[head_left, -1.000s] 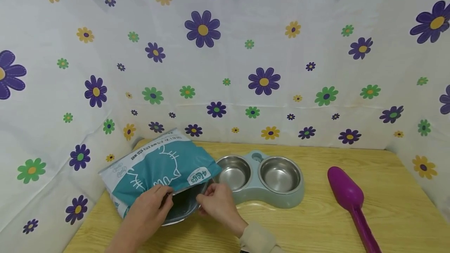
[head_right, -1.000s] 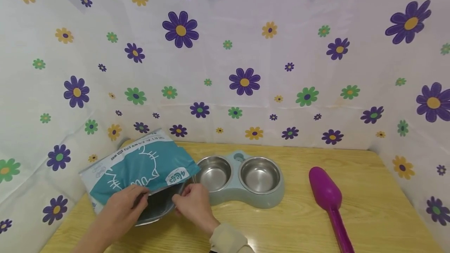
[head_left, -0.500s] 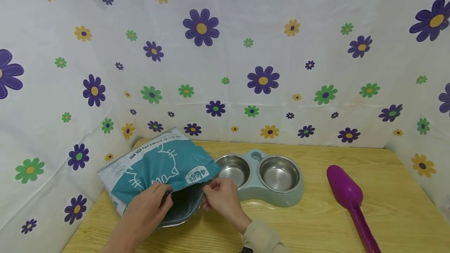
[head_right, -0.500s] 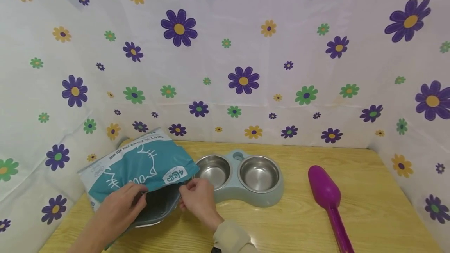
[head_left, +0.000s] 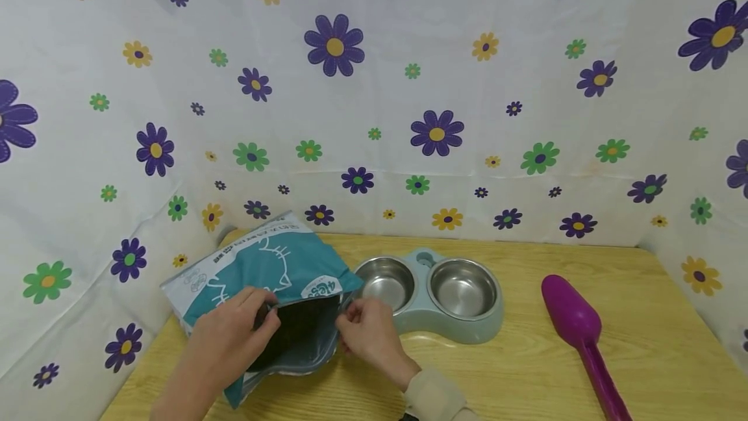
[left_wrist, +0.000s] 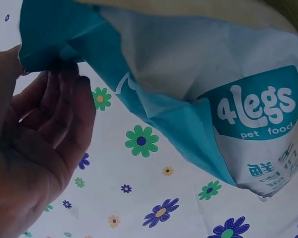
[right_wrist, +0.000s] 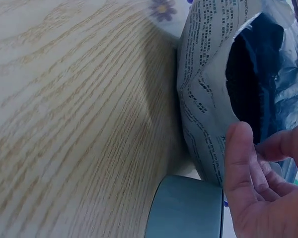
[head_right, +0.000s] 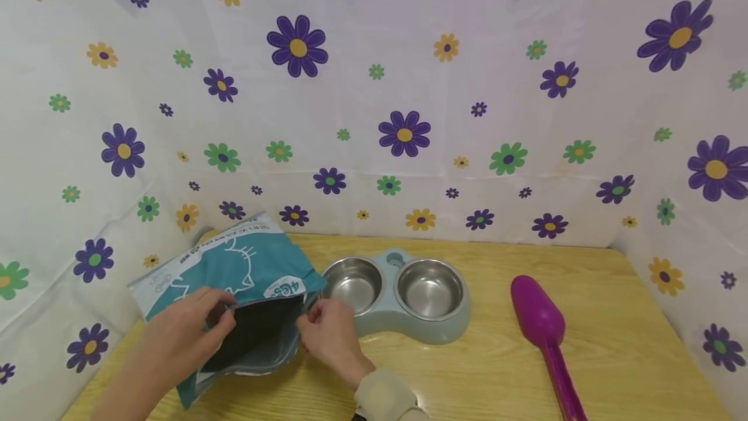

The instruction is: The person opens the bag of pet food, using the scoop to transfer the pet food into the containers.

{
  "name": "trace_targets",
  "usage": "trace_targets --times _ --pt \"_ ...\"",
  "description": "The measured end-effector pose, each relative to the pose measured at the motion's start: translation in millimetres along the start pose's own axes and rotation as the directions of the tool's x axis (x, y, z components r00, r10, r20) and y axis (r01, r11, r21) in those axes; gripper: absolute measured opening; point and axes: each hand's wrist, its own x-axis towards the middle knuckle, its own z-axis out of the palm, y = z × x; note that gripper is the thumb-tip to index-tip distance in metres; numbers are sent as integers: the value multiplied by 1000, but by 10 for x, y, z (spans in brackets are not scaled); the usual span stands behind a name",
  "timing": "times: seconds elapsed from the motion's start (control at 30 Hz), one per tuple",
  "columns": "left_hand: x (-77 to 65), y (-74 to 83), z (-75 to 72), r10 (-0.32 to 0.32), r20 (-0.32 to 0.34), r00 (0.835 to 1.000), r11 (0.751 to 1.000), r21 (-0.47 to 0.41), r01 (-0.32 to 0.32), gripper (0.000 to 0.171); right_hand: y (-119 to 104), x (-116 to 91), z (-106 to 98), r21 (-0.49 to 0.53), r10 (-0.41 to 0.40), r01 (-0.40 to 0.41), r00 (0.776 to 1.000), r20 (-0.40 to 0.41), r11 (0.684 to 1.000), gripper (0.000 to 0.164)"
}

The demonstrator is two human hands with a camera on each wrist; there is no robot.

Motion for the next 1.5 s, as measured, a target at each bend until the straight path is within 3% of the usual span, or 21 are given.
trace_targets --times 0.2,0.37,0.5,0.6,0.7,0.8,0.9,1.03,1.13,1.27,1.4,1.5 --pt "32 22 24 63 -7 998 997 46 -63 23 -31 43 -25 4 3 -3 997 -74 1000 18" --pt "73 23 31 72 88 994 996 52 -77 42 -51 108 -61 57 6 3 989 -147 998 12" --pt "75 -9 32 38 165 986 997 56 -48 45 -44 139 -72 -7 -36 35 985 -166 999 4" --pt "75 -62 22 33 191 981 999 33 -40 44 -23 149 -66 -92 -92 77 981 -170 993 7" --pt "104 -146 7 39 177 983 999 -6 -38 38 -1 161 -53 -196 -178 143 968 -176 970 11" --pt "157 -265 14 40 148 988 997 -68 -30 34 15 169 -34 -308 -283 220 943 -177 926 14" --pt "207 -407 67 60 92 994 986 -159 -45 31 27 167 -11 -378 -374 293 914 -161 878 15" --pt "269 -606 166 66 43 997 966 -255 -53 30 29 167 25 -423 -429 342 894 -130 839 16" --pt "313 -690 200 26 111 993 958 -286 7 33 33 155 46 -438 -416 328 902 -119 837 16" --pt "313 -695 224 -21 227 974 958 -274 84 38 47 124 37 -457 -402 309 908 -120 834 17" --pt "220 -669 294 -5 266 964 961 -266 78 38 77 94 17 -493 -406 300 906 -121 816 18" --pt "175 -661 332 23 257 966 957 -285 53 36 101 80 9 -510 -407 297 906 -116 807 19"
